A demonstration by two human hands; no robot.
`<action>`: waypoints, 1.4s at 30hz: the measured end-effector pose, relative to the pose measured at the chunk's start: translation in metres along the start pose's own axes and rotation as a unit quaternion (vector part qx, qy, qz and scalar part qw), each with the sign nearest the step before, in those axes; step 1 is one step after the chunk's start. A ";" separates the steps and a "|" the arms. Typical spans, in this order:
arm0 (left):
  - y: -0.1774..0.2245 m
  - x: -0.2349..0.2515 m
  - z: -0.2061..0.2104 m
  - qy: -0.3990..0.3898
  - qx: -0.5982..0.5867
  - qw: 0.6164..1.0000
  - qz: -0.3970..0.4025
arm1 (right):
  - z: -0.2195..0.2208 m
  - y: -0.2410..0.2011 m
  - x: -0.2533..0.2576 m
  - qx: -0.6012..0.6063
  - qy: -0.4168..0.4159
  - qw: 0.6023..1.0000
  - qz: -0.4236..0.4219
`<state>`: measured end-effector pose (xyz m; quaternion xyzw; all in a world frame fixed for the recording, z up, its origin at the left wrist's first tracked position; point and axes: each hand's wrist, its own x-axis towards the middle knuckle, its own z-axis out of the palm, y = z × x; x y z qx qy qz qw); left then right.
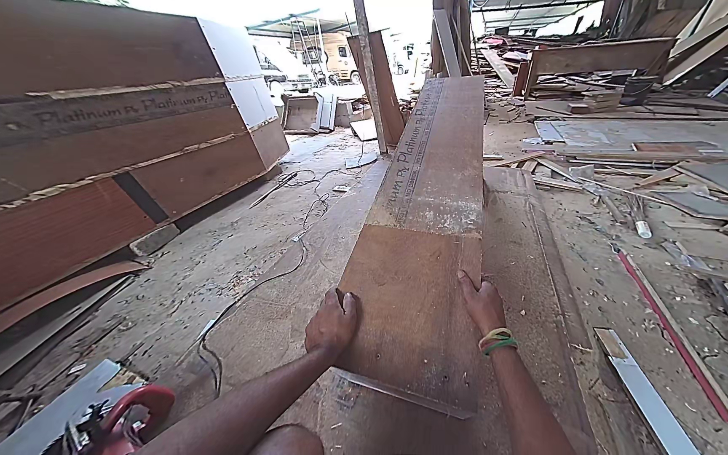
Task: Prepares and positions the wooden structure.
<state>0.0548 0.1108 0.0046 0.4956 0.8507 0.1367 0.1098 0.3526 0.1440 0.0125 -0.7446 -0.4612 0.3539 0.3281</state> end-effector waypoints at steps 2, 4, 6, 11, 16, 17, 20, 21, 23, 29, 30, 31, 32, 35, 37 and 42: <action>0.001 -0.001 0.000 -0.001 0.000 1.000 -0.002 | 0.000 0.000 -0.001 -0.001 -0.001 1.000 0.003; 0.001 -0.001 0.000 0.000 0.000 1.000 -0.003 | -0.001 -0.001 -0.002 -0.002 0.000 1.000 0.004; 0.001 -0.001 -0.001 0.000 -0.003 1.000 -0.002 | -0.001 0.000 -0.002 0.000 0.001 1.000 0.000; 0.001 0.000 0.000 -0.003 -0.004 1.000 -0.003 | -0.001 0.001 0.000 0.006 0.003 1.000 -0.004; 0.000 0.000 0.000 -0.003 -0.002 1.000 -0.003 | -0.002 -0.001 -0.003 -0.002 -0.003 1.000 0.009; 0.000 0.000 0.000 -0.002 -0.002 1.000 -0.003 | -0.003 -0.001 -0.003 -0.006 -0.004 1.000 0.013; 0.001 0.000 0.000 0.000 -0.001 1.000 -0.002 | -0.003 -0.002 -0.003 -0.017 -0.007 1.000 0.021; 0.001 0.000 0.000 0.000 -0.001 1.000 -0.003 | -0.003 -0.002 -0.003 -0.018 -0.007 1.000 0.021; 0.001 0.000 0.000 -0.001 0.002 1.000 -0.004 | -0.003 -0.002 -0.003 -0.017 -0.007 1.000 0.019; 0.001 -0.001 -0.001 -0.001 0.005 1.000 -0.003 | -0.003 -0.001 -0.003 -0.012 -0.007 1.000 0.013; 0.001 -0.001 -0.001 -0.002 0.004 1.000 -0.002 | -0.003 -0.001 -0.002 -0.012 -0.006 1.000 0.013; 0.002 -0.002 -0.002 -0.002 0.004 1.000 -0.003 | -0.003 -0.001 -0.002 -0.012 -0.006 1.000 0.013; 0.002 -0.002 -0.002 -0.003 0.005 1.000 -0.003 | -0.003 0.000 -0.002 -0.011 -0.005 1.000 0.013; 0.002 -0.002 -0.002 0.000 0.004 1.000 -0.004 | -0.002 -0.001 -0.002 -0.012 -0.006 1.000 0.014; 0.000 -0.001 0.000 0.001 0.001 1.000 -0.002 | -0.003 -0.001 -0.002 -0.012 -0.009 1.000 0.017; 0.000 0.000 0.001 -0.002 0.003 1.000 -0.004 | -0.003 0.000 -0.001 -0.014 -0.008 1.000 0.014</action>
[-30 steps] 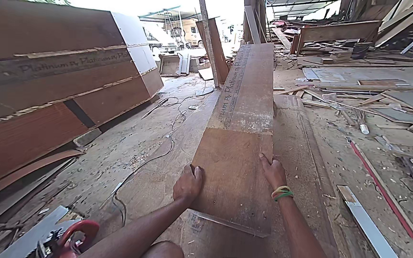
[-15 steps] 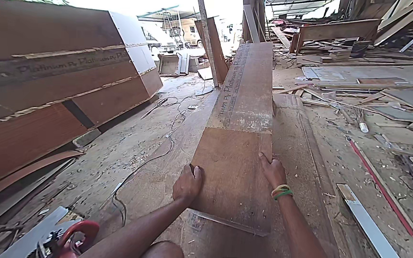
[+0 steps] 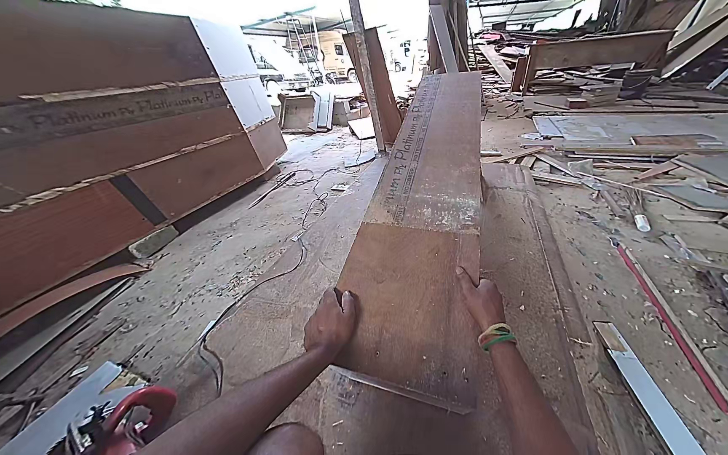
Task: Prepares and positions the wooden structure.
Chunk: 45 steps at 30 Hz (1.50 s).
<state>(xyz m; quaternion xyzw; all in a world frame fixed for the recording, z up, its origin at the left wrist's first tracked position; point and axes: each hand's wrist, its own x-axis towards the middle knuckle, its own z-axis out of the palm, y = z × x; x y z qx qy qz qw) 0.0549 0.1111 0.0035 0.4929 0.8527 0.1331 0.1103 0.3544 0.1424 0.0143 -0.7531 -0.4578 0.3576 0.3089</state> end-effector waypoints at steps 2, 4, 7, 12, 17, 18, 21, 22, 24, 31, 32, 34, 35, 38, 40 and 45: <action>0.000 0.000 0.000 0.001 0.002 1.000 -0.001 | 0.000 -0.001 0.000 0.003 0.001 1.000 0.000; 0.000 0.000 0.000 0.003 0.002 1.000 0.002 | 0.000 -0.001 0.000 0.002 0.001 1.000 0.000; -0.001 0.000 0.001 0.004 -0.001 1.000 0.006 | 0.000 -0.001 0.000 0.002 0.001 1.000 0.000; 0.000 0.000 0.000 0.006 -0.002 1.000 0.005 | 0.000 0.000 0.000 -0.003 0.000 1.000 0.001; -0.001 0.000 0.001 0.007 -0.002 1.000 0.008 | 0.000 0.000 0.000 -0.008 -0.002 1.000 -0.001; 0.000 -0.001 0.000 0.007 -0.003 1.000 0.008 | 0.000 0.000 0.000 -0.010 -0.003 1.000 -0.001; 0.000 -0.002 0.000 0.009 -0.007 1.000 0.008 | -0.001 -0.001 0.000 -0.011 -0.006 1.000 0.000; 0.000 -0.002 -0.001 0.008 -0.006 1.000 0.008 | -0.001 -0.001 0.000 -0.010 -0.006 1.000 -0.001; 0.001 -0.002 -0.001 0.005 -0.004 1.000 0.008 | -0.001 -0.001 0.000 -0.007 -0.003 1.000 -0.001; 0.002 -0.002 -0.002 0.002 0.000 1.000 0.001 | -0.001 -0.001 -0.001 -0.006 -0.003 1.000 -0.001; 0.002 -0.002 -0.002 0.001 0.002 1.000 0.000 | -0.001 -0.001 -0.001 -0.007 -0.003 1.000 -0.001; 0.002 -0.002 -0.002 0.001 0.003 1.000 -0.001 | -0.001 -0.001 0.000 -0.009 -0.003 1.000 -0.002; 0.002 -0.002 -0.002 0.000 0.002 1.000 -0.001 | -0.001 -0.001 0.000 -0.010 -0.004 1.000 -0.001; 0.002 -0.001 -0.002 0.002 -0.001 1.000 -0.002 | 0.000 -0.001 0.000 -0.008 -0.005 1.000 -0.001; 0.002 -0.001 -0.002 0.001 -0.002 1.000 0.000 | 0.000 0.000 0.000 -0.007 -0.003 1.000 -0.002; 0.002 -0.002 -0.003 0.000 -0.006 1.000 0.002 | -0.001 0.003 0.001 0.014 0.003 1.000 -0.011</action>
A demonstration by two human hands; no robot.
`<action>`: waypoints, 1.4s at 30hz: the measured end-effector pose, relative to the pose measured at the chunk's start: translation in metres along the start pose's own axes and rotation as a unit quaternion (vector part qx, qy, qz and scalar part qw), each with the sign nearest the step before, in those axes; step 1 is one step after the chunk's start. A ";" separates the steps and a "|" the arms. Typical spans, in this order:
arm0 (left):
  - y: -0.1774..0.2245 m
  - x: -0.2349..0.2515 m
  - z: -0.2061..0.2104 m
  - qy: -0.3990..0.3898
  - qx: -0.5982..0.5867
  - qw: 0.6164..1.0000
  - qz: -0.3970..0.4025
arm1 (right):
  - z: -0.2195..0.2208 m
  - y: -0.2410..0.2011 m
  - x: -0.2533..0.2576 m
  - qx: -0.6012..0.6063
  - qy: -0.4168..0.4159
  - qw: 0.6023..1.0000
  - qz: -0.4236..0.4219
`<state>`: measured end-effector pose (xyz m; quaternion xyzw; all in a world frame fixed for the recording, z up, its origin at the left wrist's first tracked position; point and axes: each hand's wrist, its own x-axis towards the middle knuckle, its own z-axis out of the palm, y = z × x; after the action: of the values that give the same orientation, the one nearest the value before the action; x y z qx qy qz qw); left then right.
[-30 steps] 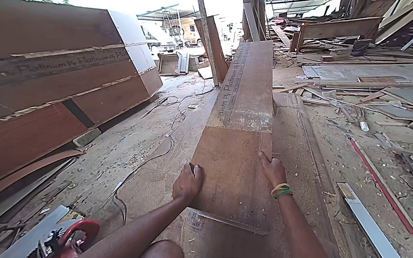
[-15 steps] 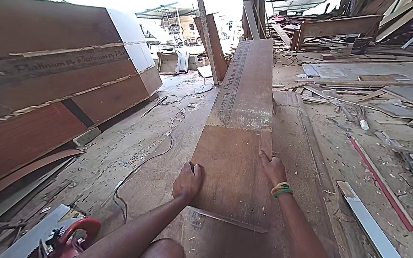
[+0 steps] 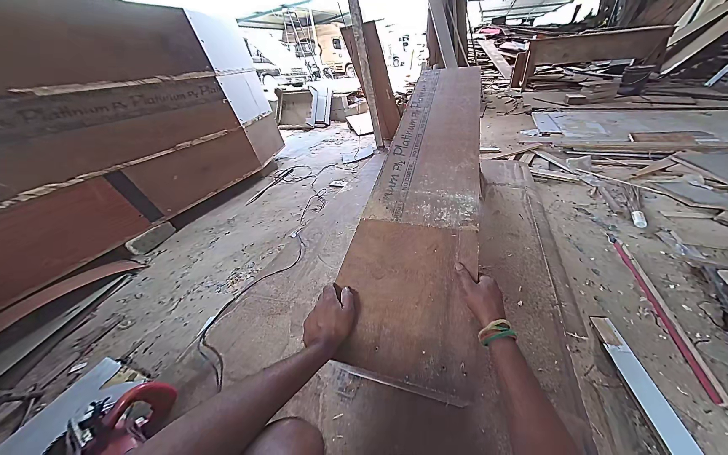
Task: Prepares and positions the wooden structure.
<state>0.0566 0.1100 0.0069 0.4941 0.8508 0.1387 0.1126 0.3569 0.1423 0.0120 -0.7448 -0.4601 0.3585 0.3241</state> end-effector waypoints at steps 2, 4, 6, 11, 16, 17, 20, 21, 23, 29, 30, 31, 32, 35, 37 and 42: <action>0.000 0.000 0.000 0.002 0.001 1.000 0.001 | -0.001 0.001 0.001 0.003 -0.001 1.000 -0.002; -0.001 0.000 0.000 0.003 0.002 1.000 0.001 | -0.001 0.002 0.001 0.005 -0.002 1.000 -0.002; -0.001 0.000 0.000 0.002 0.000 1.000 0.003 | -0.001 0.001 0.001 0.001 -0.004 1.000 0.002; -0.001 0.000 0.001 0.003 0.003 1.000 0.007 | -0.002 0.001 0.000 -0.001 0.000 1.000 -0.004; -0.001 0.000 0.002 0.004 0.008 1.000 0.003 | -0.001 0.001 0.000 -0.002 0.001 1.000 -0.005; -0.001 0.001 0.002 0.003 0.009 1.000 0.003 | -0.002 0.000 0.000 -0.002 0.001 1.000 -0.005; -0.001 0.000 0.001 0.002 0.006 1.000 0.002 | -0.001 0.000 0.000 -0.004 -0.002 1.000 -0.003; -0.001 0.000 0.001 0.003 0.007 1.000 0.003 | -0.001 0.001 0.001 -0.004 0.000 1.000 -0.003; -0.002 0.001 0.002 0.006 0.008 1.000 0.006 | -0.002 0.001 0.001 -0.004 0.001 1.000 -0.003; -0.001 0.000 0.003 0.002 0.008 1.000 0.007 | -0.002 0.002 0.000 -0.008 -0.001 1.000 0.003; -0.001 0.001 0.003 0.003 0.008 1.000 0.006 | -0.002 0.002 0.000 -0.009 -0.002 1.000 0.003; -0.002 0.001 0.002 0.004 0.010 1.000 0.005 | -0.001 0.001 0.000 -0.010 -0.004 1.000 0.001; -0.002 0.002 0.002 0.006 0.010 1.000 0.004 | 0.000 -0.001 0.001 -0.011 -0.006 1.000 -0.004; -0.003 0.001 0.004 0.007 0.013 1.000 0.011 | -0.005 -0.002 0.000 -0.018 -0.011 1.000 -0.012; -0.004 0.000 0.005 0.012 0.018 0.999 0.027 | -0.017 0.003 -0.003 0.006 -0.002 1.000 -0.004; -0.008 0.003 0.012 0.014 0.019 0.999 0.046 | -0.084 0.033 0.005 0.096 0.119 0.988 -0.029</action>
<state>0.0533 0.1101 -0.0072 0.5326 0.8313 0.1340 0.0850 0.4438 0.1220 0.0285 -0.7339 -0.4033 0.3002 0.4568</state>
